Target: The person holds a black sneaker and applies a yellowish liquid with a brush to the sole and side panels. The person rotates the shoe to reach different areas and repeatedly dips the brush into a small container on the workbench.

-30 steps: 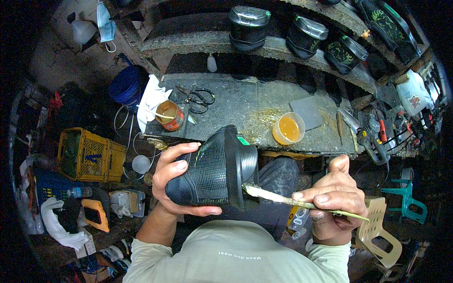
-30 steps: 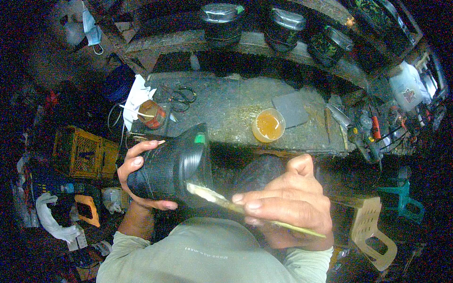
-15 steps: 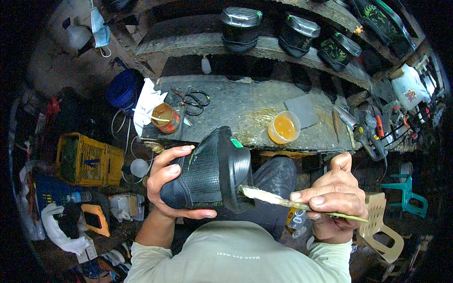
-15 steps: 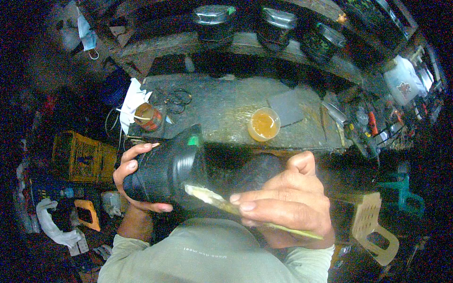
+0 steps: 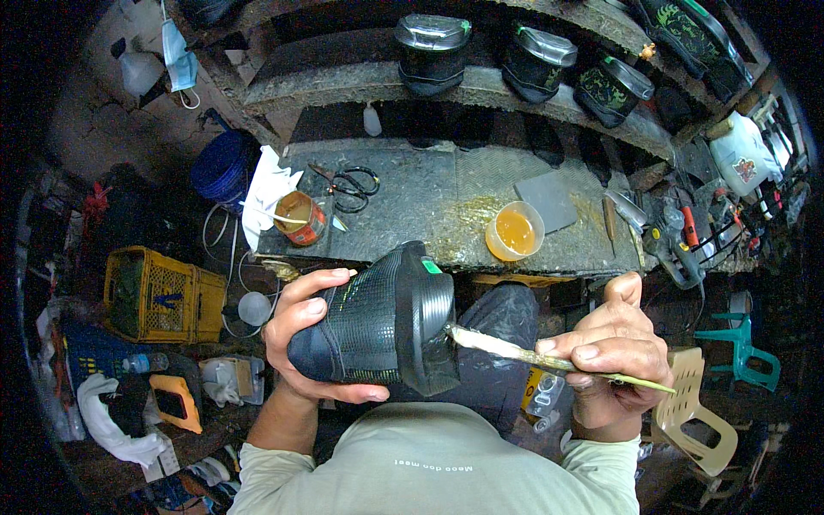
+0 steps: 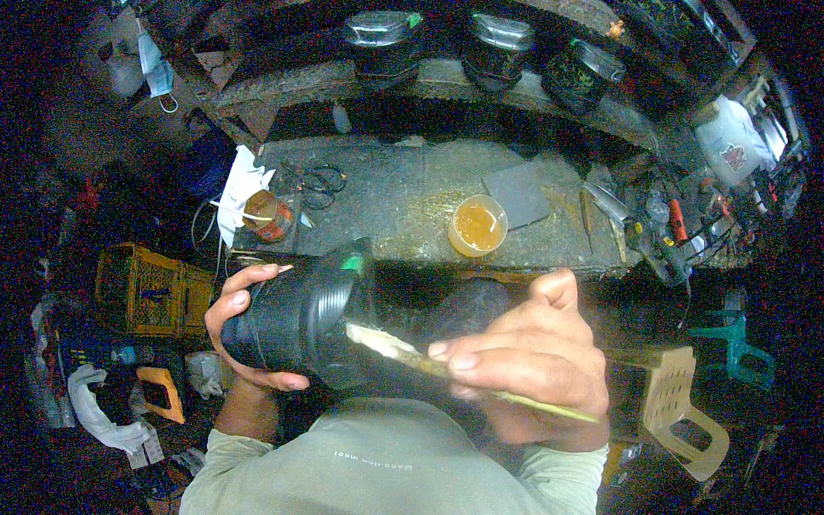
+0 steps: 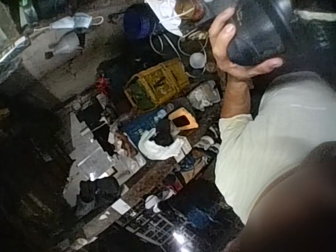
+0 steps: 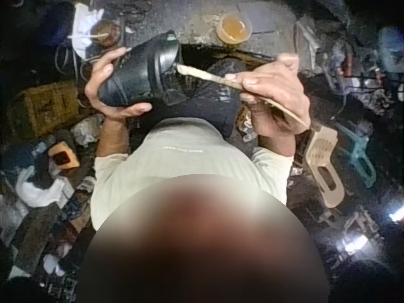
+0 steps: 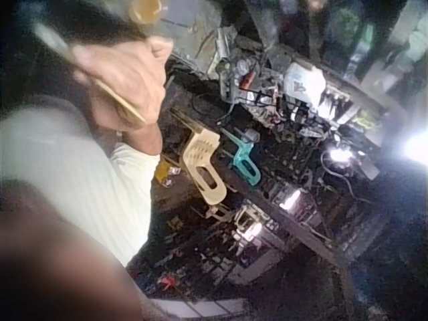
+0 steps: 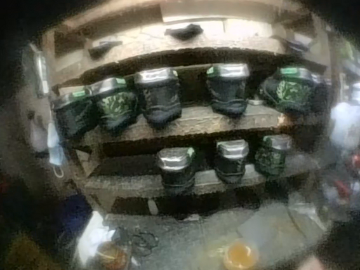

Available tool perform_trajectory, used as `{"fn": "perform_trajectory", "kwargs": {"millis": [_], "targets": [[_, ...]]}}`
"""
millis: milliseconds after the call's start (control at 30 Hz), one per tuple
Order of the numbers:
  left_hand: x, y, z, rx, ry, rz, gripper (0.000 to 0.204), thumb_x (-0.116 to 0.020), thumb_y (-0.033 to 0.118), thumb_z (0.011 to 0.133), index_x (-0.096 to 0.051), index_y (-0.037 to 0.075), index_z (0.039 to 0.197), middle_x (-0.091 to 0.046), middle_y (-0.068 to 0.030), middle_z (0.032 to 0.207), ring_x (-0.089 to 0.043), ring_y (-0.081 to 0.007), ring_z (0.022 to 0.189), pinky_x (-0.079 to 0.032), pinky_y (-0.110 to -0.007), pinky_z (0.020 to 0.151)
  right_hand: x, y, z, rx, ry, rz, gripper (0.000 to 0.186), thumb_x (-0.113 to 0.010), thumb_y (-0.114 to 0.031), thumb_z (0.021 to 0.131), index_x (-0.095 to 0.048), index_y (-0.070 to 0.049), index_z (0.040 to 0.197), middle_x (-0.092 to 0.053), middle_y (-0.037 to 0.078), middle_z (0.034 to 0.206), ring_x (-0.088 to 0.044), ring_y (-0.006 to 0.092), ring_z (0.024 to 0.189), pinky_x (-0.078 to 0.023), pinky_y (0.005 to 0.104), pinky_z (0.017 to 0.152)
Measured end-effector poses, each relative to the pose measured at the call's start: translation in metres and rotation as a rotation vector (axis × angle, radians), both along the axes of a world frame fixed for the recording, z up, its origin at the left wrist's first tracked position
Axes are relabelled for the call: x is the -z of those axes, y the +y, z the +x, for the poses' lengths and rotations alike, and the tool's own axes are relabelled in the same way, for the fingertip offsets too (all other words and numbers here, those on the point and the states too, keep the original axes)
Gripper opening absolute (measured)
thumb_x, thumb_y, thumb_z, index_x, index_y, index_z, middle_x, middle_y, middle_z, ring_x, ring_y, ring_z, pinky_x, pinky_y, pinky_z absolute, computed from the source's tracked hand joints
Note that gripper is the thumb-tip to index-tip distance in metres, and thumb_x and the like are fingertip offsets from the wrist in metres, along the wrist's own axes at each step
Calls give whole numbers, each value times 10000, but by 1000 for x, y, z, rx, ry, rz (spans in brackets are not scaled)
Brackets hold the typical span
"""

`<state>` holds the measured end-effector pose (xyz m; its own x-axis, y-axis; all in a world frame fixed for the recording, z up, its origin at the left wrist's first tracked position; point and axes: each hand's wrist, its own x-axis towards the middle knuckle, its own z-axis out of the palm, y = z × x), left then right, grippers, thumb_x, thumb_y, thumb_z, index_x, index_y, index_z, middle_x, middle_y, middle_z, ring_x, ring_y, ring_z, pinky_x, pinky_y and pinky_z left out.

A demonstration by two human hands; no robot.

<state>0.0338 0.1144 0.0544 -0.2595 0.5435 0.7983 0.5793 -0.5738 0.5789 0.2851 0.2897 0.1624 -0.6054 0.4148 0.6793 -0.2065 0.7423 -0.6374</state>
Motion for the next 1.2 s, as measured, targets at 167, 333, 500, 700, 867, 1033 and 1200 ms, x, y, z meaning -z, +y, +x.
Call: {"fn": "perform_trajectory", "kwargs": {"millis": [167,333,500,700,867,1033,1200], "targets": [[0,1,0,5,-24,-13,1046,-1032,407,528,-482,51,1344,-598,-326,1271,-641,-404,1160,-548,-507,994,-1,0,0,-12,-31,9,220,-838,-67,782,-717,-164,938,-797,9,863,-673,119,662,-379,340,748],[-1,0,-1,8,-20,-32,1037,-1035,393,524,-500,44,1342,-607,-321,1267,-641,-396,1165,-547,-495,990,-5,-2,0,-26,-62,-4,244,-846,-52,757,-723,-161,936,-797,14,864,-680,126,668,-383,341,733],[-2,-2,1,11,-28,-50,1034,-1034,390,526,-509,44,1346,-609,-309,1277,-641,-392,1166,-540,-487,995,-4,-1,-2,-43,-46,-26,251,-851,-43,744,-739,-153,940,-797,15,863,-681,130,665,-397,340,750],[-4,-4,2,34,-119,-113,990,-1029,358,532,-537,36,1328,-632,-276,1263,-639,-383,1173,-495,-502,1034,5,9,-8,-104,0,-91,219,-850,-55,751,-768,-82,953,-790,43,856,-692,171,671,-419,346,739],[-4,-3,2,108,-229,-170,961,-1025,325,540,-549,12,1314,-638,-262,1260,-626,-371,1199,-469,-485,1055,12,21,-12,-139,4,-177,207,-839,-54,765,-778,-38,963,-774,80,867,-650,209,725,-455,359,735],[-5,-5,4,141,-329,-206,958,-1022,316,547,-549,-2,1316,-633,-258,1277,-619,-357,1215,-454,-466,1073,12,26,-14,-167,-34,-222,204,-838,-56,772,-780,-19,964,-771,98,881,-607,210,743,-458,355,731],[-2,-4,4,153,-360,-220,954,-1017,320,561,-544,-14,1319,-629,-261,1286,-619,-356,1221,-451,-462,1085,7,30,-19,-213,-65,-272,195,-835,-81,794,-784,-11,969,-766,95,876,-610,202,767,-450,359,761]]}}
